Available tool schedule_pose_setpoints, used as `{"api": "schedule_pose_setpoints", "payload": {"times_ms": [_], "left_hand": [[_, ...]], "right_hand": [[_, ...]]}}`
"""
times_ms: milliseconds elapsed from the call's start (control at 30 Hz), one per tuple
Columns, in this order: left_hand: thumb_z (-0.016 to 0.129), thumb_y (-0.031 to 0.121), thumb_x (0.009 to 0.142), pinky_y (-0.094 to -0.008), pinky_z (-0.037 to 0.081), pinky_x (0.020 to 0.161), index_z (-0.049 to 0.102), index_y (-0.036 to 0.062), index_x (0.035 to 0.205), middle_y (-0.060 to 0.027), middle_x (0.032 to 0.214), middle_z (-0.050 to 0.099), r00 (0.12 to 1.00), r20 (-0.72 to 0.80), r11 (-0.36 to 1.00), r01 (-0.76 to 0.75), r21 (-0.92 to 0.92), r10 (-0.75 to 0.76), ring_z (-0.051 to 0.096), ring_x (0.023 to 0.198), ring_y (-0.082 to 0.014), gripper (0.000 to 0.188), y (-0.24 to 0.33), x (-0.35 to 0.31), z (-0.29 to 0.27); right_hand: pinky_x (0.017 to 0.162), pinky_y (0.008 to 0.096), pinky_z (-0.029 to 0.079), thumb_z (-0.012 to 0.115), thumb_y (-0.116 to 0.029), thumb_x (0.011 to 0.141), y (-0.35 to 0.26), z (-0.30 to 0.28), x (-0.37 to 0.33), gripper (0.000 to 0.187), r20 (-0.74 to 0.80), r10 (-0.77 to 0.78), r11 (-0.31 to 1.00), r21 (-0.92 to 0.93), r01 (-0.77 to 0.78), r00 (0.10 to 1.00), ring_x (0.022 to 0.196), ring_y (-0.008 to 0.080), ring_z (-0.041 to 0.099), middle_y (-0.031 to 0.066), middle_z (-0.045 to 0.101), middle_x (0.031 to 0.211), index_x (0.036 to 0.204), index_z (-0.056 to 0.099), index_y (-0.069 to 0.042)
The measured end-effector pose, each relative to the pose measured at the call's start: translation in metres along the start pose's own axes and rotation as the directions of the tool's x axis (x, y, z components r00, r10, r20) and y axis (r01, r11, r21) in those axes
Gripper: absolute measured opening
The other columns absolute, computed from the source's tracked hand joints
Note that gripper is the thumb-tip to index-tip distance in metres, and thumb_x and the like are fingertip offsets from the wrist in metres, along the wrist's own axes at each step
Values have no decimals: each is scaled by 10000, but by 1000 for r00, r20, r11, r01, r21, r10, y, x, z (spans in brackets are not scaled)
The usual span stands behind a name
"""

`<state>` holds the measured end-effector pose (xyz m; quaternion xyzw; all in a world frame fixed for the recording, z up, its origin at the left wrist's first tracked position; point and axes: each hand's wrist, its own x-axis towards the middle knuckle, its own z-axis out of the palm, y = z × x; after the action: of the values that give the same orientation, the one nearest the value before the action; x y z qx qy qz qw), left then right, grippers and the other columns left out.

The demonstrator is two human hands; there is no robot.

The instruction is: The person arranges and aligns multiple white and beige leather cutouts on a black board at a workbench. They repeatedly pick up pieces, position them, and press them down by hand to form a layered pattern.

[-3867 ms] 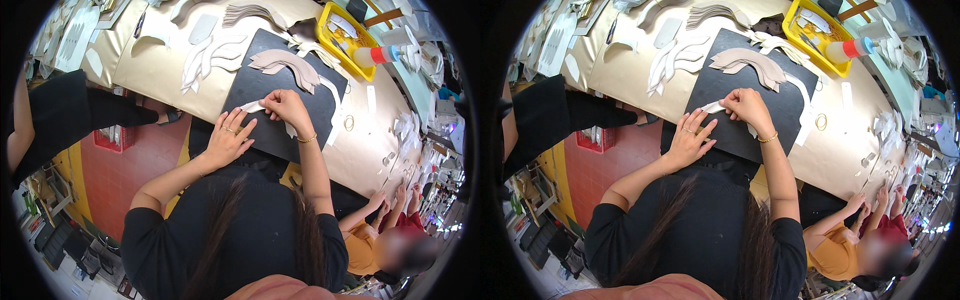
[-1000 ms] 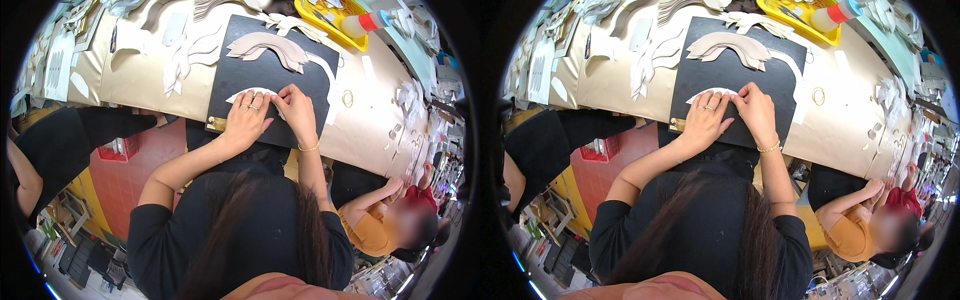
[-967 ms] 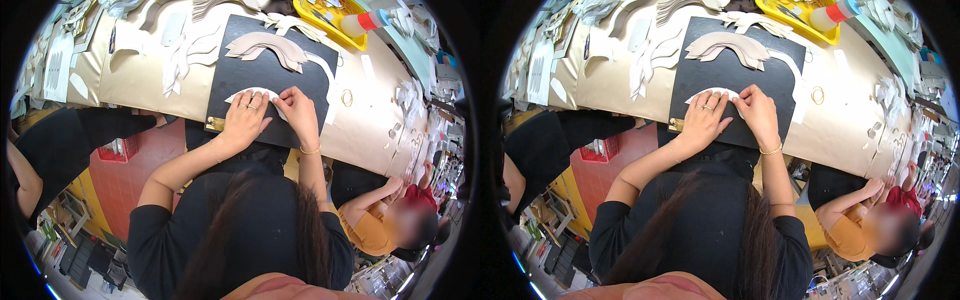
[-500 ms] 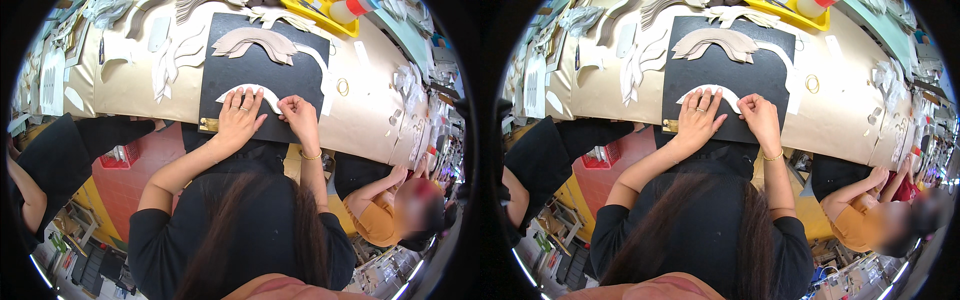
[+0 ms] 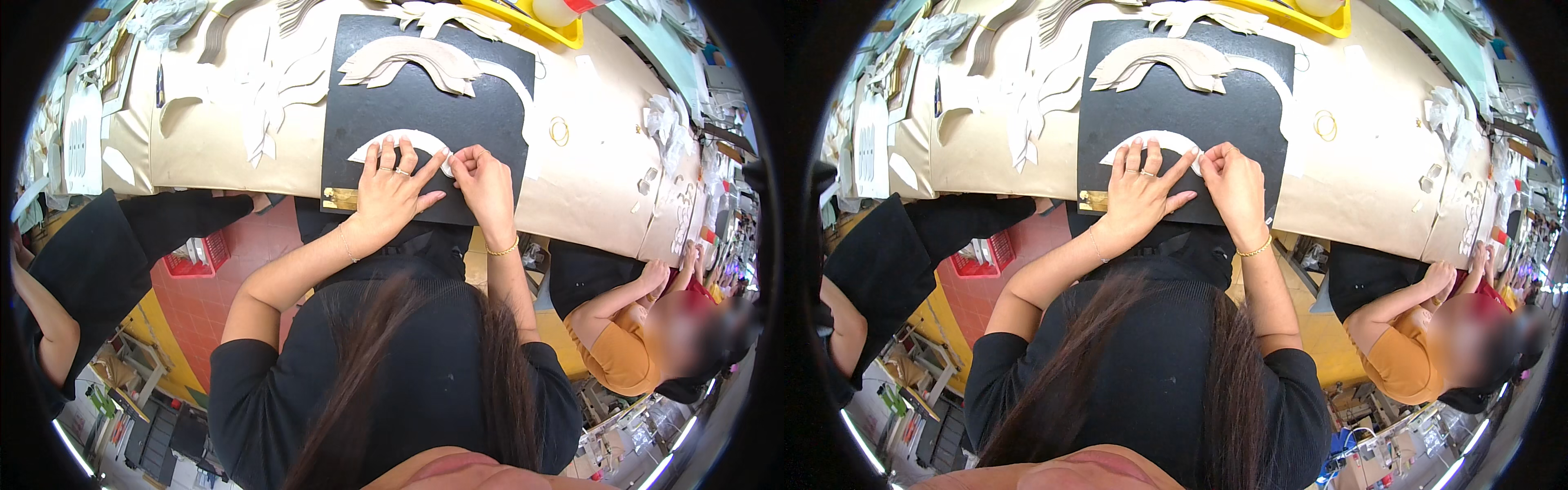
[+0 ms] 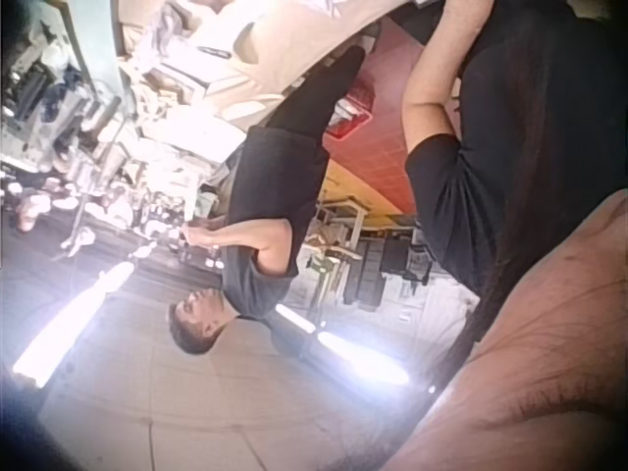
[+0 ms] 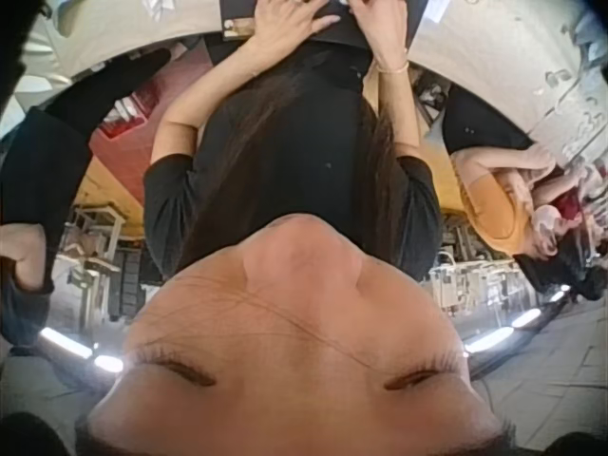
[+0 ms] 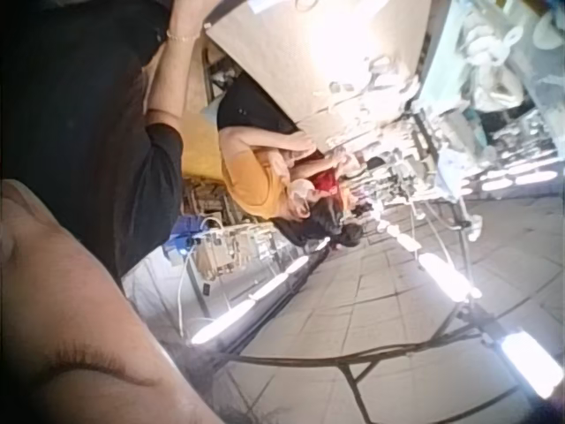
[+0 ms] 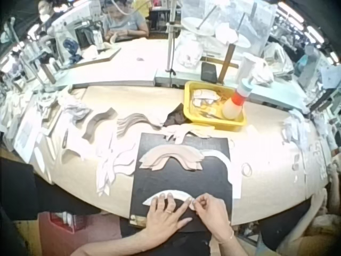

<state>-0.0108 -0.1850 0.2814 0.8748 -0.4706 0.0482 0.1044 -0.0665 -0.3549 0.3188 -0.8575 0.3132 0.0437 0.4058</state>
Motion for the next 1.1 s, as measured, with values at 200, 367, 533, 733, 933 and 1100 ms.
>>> {"api": "schedule_pose_setpoints", "payload": {"times_ms": [200,367,533,733,933,1100], "left_hand": [[590,652,866,-598,327,1079,439,361,1508,-218,1317,478,997,82,999,2,41,-5,455,1236,-427,721,2,2,-4],[570,699,845,-614,326,1082,412,442,1509,-274,1341,468,988,149,997,-57,44,50,460,1253,-480,730,6,5,-15],[656,632,821,-602,340,1071,422,422,1504,-292,1355,459,982,187,993,-2,-117,24,453,1254,-499,752,4,11,-33],[745,180,862,-418,417,961,580,102,1351,-130,1202,587,970,32,827,223,-515,-242,529,1134,-324,522,-36,18,-39],[785,146,800,-420,425,884,654,68,1200,-105,1068,566,949,-1,853,283,-439,-315,534,997,-296,429,-53,12,-30],[775,120,798,-415,432,871,659,61,1101,-102,1042,563,950,33,840,290,-459,-310,539,983,-294,330,-53,12,-25]], "right_hand": [[633,432,516,741,-319,884,6,-13,-12,330,2,16,964,-267,-15,1000,711,351,694,131,674,698,925,567,-41],[618,433,503,794,-364,828,19,-38,-21,414,86,57,938,-346,-24,995,674,350,672,121,643,669,940,545,-52],[603,365,493,820,-256,809,18,-54,-17,324,42,121,968,-225,-109,992,591,230,617,75,603,631,910,589,-52],[763,361,513,819,-188,782,-10,-11,1,269,-101,-363,932,-46,360,927,843,256,629,93,607,894,976,693,-50],[808,386,490,820,-158,772,-21,15,12,234,-110,-401,907,-185,378,909,898,284,606,95,592,953,896,661,-38],[728,345,511,797,-111,817,-18,5,3,197,-35,-426,898,-143,417,904,804,237,627,104,626,922,881,639,-13]]}}
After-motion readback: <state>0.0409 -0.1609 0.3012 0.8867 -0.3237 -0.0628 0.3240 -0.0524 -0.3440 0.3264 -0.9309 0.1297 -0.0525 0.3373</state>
